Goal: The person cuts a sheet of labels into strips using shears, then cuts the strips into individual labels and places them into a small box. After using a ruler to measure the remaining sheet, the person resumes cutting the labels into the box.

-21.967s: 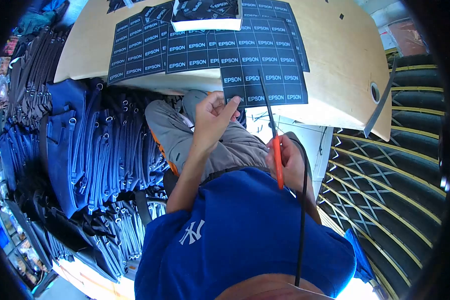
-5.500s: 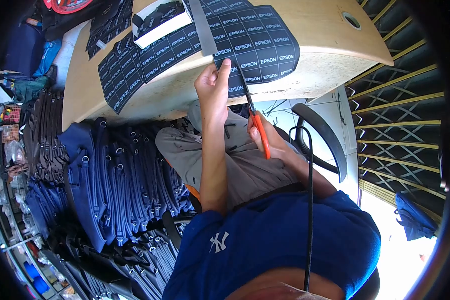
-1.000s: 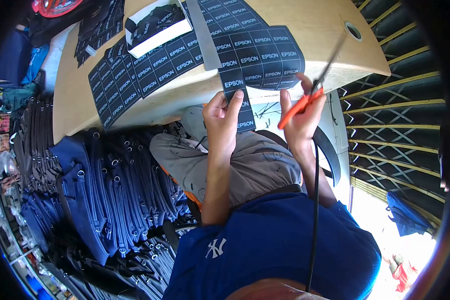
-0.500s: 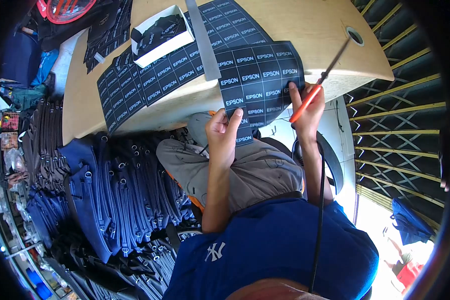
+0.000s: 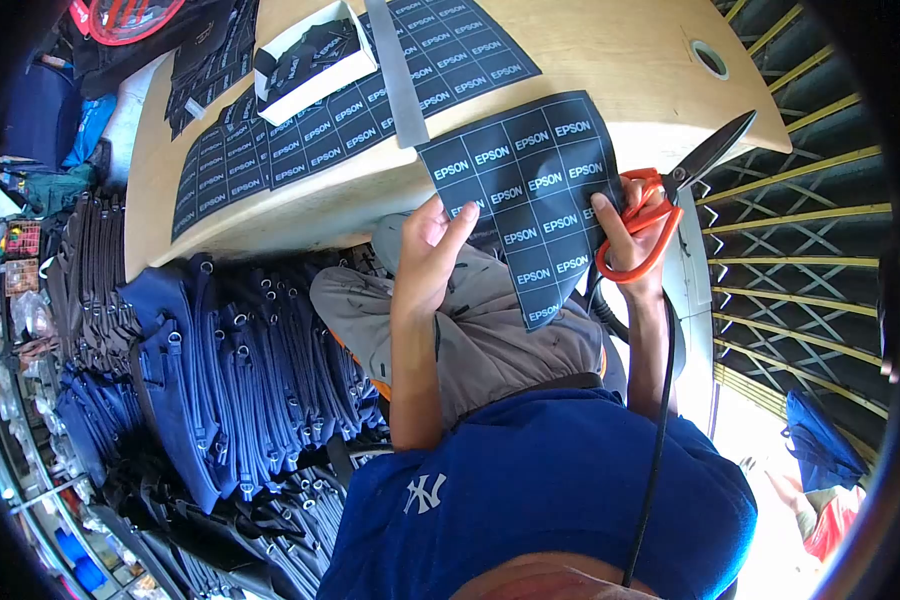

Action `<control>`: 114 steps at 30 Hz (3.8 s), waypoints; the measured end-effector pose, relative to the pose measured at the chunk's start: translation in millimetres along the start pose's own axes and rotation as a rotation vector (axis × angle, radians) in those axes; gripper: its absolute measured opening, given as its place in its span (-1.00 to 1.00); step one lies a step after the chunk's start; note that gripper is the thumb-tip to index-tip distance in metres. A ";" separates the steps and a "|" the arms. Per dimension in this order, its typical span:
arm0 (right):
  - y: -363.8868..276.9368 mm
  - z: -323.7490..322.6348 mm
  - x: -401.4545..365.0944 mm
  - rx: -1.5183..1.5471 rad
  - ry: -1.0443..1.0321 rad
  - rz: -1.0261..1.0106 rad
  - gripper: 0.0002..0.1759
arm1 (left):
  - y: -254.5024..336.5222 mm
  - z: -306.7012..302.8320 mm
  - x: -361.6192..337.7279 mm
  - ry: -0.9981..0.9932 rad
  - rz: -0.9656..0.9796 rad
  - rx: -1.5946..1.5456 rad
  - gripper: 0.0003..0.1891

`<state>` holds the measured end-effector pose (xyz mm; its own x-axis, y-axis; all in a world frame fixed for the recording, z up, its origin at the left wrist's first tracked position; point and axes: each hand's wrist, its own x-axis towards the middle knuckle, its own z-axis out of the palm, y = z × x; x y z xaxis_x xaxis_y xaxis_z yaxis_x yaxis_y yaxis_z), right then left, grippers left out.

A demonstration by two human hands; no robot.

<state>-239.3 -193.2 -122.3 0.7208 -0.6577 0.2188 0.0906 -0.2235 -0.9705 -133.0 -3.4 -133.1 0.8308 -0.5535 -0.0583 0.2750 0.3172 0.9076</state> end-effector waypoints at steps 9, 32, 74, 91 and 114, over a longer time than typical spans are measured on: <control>0.9 -8.1 -6.4 0.015 0.015 -0.049 -0.70 | 1.3 14.0 1.3 0.127 0.093 0.139 -0.88; -6.8 -25.5 -58.1 0.114 -0.114 -0.196 0.17 | 84.4 60.5 17.2 0.084 0.505 0.539 -0.90; -33.8 23.9 -52.0 0.229 -0.858 0.067 -0.12 | 81.6 69.2 -4.5 0.231 0.464 0.450 -0.84; -35.2 32.4 -43.0 0.132 -0.780 0.102 -0.03 | 78.2 71.5 12.4 0.301 0.422 0.297 -0.87; -26.9 36.9 -7.1 0.203 -0.600 0.353 -0.55 | 57.6 74.0 73.3 0.318 0.410 0.271 -0.92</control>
<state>-221.5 -156.0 -101.5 0.9784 -0.1446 -0.1478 -0.1333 0.1053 -0.9855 -92.1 -82.7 -54.3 0.9591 -0.1554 0.2367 -0.1988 0.2253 0.9538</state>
